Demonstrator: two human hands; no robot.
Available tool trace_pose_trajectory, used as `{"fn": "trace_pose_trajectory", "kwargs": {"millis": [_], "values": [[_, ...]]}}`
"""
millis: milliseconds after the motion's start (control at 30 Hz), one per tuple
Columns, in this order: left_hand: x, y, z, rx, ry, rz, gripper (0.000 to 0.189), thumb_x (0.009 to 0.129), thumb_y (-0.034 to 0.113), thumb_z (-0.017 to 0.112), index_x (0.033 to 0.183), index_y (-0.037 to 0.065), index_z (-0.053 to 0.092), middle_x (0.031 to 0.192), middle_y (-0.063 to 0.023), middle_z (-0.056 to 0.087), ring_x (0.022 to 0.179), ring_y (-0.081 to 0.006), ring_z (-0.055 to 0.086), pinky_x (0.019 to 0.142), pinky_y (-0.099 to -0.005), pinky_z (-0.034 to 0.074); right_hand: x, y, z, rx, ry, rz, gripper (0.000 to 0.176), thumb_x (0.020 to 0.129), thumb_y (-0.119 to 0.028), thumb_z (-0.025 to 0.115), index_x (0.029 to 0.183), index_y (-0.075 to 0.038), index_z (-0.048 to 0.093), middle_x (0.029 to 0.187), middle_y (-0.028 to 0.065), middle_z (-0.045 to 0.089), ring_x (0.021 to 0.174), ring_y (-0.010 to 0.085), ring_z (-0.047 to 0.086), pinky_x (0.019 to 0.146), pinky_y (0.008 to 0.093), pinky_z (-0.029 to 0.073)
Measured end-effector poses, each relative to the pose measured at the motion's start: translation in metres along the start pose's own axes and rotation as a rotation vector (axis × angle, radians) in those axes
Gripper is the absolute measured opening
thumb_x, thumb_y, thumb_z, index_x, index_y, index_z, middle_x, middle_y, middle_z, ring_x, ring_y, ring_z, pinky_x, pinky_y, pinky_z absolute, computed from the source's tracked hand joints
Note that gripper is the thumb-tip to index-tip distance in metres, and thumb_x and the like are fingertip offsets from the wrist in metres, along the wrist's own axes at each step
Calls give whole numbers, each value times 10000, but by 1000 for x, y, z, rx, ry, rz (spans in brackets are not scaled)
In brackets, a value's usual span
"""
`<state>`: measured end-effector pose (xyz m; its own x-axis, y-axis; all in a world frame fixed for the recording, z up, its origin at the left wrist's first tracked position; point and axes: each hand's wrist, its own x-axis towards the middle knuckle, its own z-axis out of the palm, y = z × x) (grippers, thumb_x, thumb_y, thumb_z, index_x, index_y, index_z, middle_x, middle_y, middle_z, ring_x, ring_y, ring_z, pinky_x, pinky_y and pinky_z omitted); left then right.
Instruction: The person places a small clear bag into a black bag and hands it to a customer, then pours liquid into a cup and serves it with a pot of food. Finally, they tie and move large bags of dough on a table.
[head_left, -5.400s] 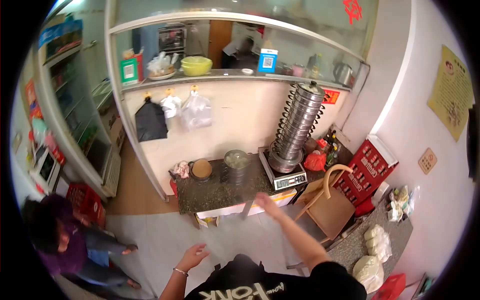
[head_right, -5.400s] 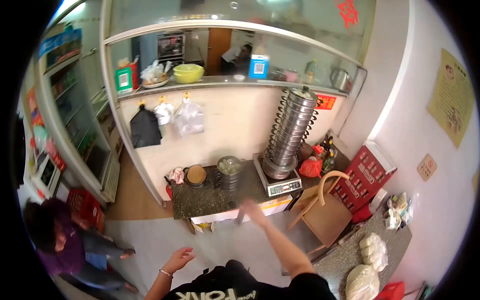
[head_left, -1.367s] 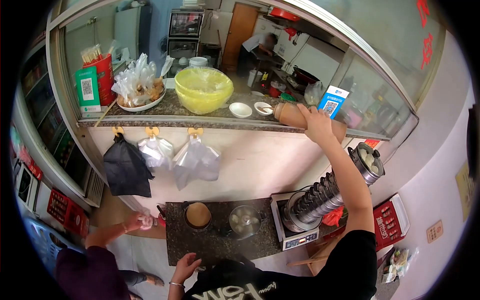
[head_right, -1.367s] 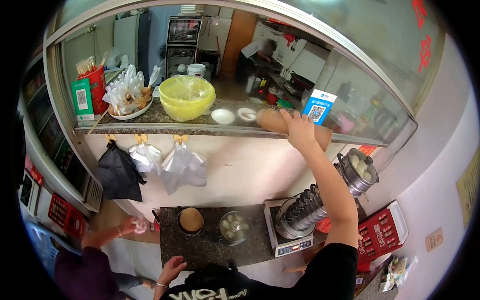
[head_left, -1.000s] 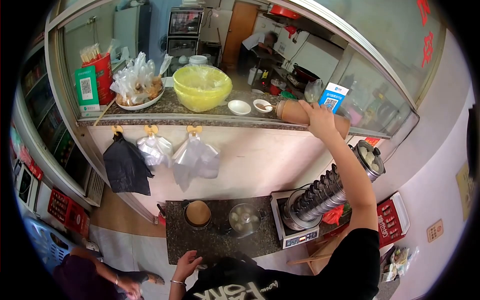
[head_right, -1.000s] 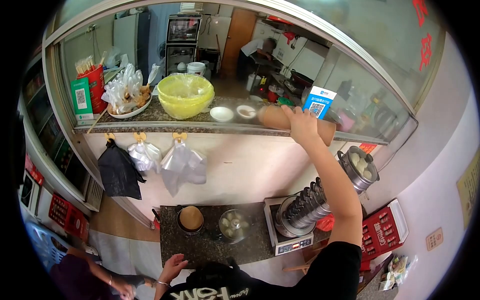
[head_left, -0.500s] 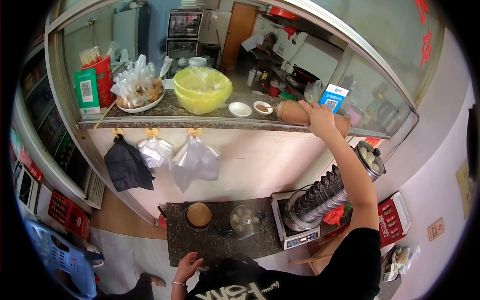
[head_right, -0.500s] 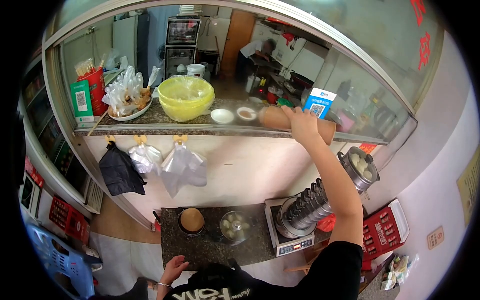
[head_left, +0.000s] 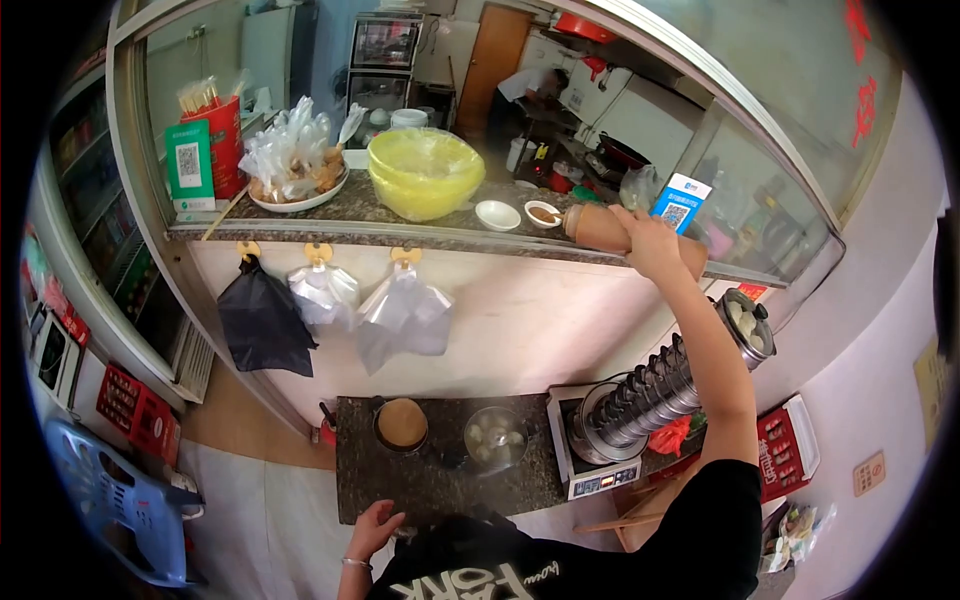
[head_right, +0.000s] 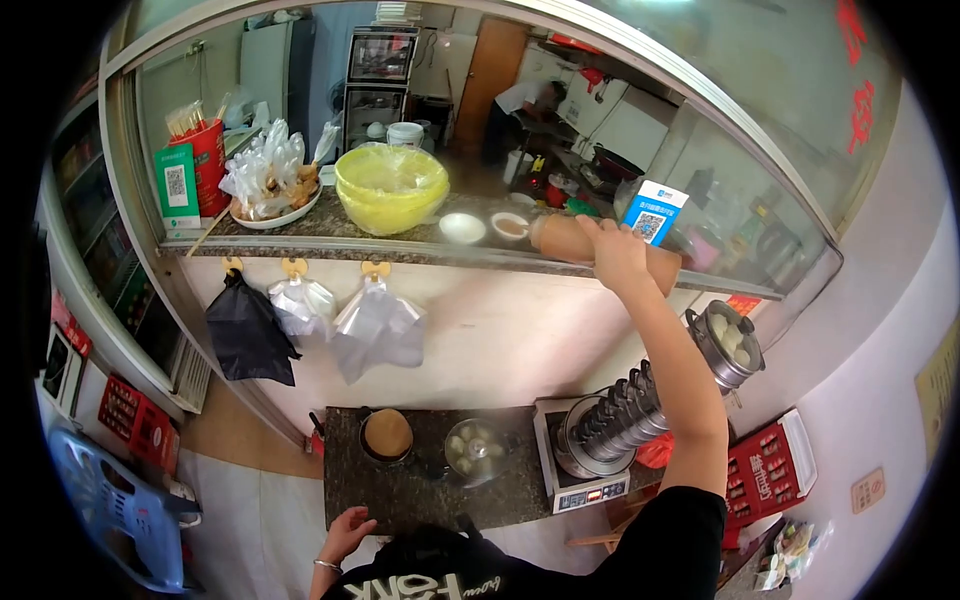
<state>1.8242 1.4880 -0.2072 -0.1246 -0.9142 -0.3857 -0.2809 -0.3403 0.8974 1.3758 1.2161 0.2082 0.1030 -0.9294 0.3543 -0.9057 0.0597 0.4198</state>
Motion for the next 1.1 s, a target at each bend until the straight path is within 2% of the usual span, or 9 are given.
{"fn": "trace_pose_trajectory", "kwargs": {"millis": [267, 400, 467, 633, 733, 800, 867, 1000, 1100], "values": [[-16, 14, -6, 93, 47, 28, 473, 764, 287, 691, 1119, 9, 550, 1043, -162, 616, 971, -251, 597, 836, -339, 465, -3, -4, -2, 95, 37, -24, 750, 621, -105, 726, 1283, -228, 394, 1006, 127, 576, 899, 332, 583, 782, 418, 486], [-13, -13, -5, 75, 60, 86, 510, 769, 359, 669, 1122, 8, 556, 1065, -156, 611, 987, -259, 589, 845, -336, 458, 2, 4, 13, 172, 45, -47, 781, 586, -88, 707, 1302, -151, 403, 1085, 195, 561, 935, 347, 573, 790, 402, 474], [-16, -15, -7, 116, 84, 135, 527, 770, 370, 666, 1130, 3, 546, 1037, -160, 611, 895, -257, 593, 788, -337, 468, -2, -4, 13, 360, 104, -63, 749, 608, -84, 667, 1307, -93, 398, 1129, 196, 554, 959, 327, 576, 808, 380, 460], [-33, -2, -14, 47, 61, -16, 507, 797, 332, 648, 1154, -4, 521, 1084, -172, 592, 992, -278, 579, 842, -345, 464, -1, -33, 2, 839, 55, 162, 808, 656, -160, 703, 1356, -40, 316, 1134, 212, 550, 1040, 326, 539, 857, 363, 437], [-41, -2, -15, 25, 64, -57, 504, 794, 326, 656, 1158, 3, 523, 1086, -160, 595, 1005, -262, 574, 857, -337, 456, 32, -6, 26, 648, 204, 55, 827, 658, -234, 749, 1338, -21, 330, 1162, 198, 532, 1049, 286, 537, 860, 352, 434], [-39, -5, -12, -13, 66, -54, 500, 788, 315, 667, 1160, 12, 526, 1077, -142, 602, 997, -239, 574, 864, -326, 450, 41, -1, 27, 833, 378, 90, 848, 632, -304, 788, 1302, -4, 362, 1177, 194, 518, 1052, 261, 529, 859, 351, 433], [-34, -31, -8, -25, 61, -22, 491, 775, 300, 682, 1154, 25, 536, 1063, -123, 607, 975, -219, 577, 856, -321, 452, 48, -6, 20, 823, 598, 100, 827, 627, -310, 805, 1256, 24, 384, 1139, 188, 535, 1020, 257, 540, 866, 346, 431], [-36, -21, -11, 55, 111, -40, 500, 753, 343, 693, 1119, 28, 560, 1037, -141, 622, 947, -252, 599, 824, -343, 470, 65, -17, 6, 1175, 695, 165, 870, 593, -268, 818, 1272, 3, 346, 1158, 177, 510, 1033, 272, 527, 873, 355, 433], [-39, -11, -16, 42, 127, -35, 505, 750, 329, 695, 1115, 7, 561, 1050, -145, 619, 949, -253, 598, 819, -342, 474, 88, -12, 30, 1222, 791, 252, 909, 584, -252, 821, 1297, -3, 315, 1205, 184, 477, 1086, 285, 500, 910, 370, 413]]}}
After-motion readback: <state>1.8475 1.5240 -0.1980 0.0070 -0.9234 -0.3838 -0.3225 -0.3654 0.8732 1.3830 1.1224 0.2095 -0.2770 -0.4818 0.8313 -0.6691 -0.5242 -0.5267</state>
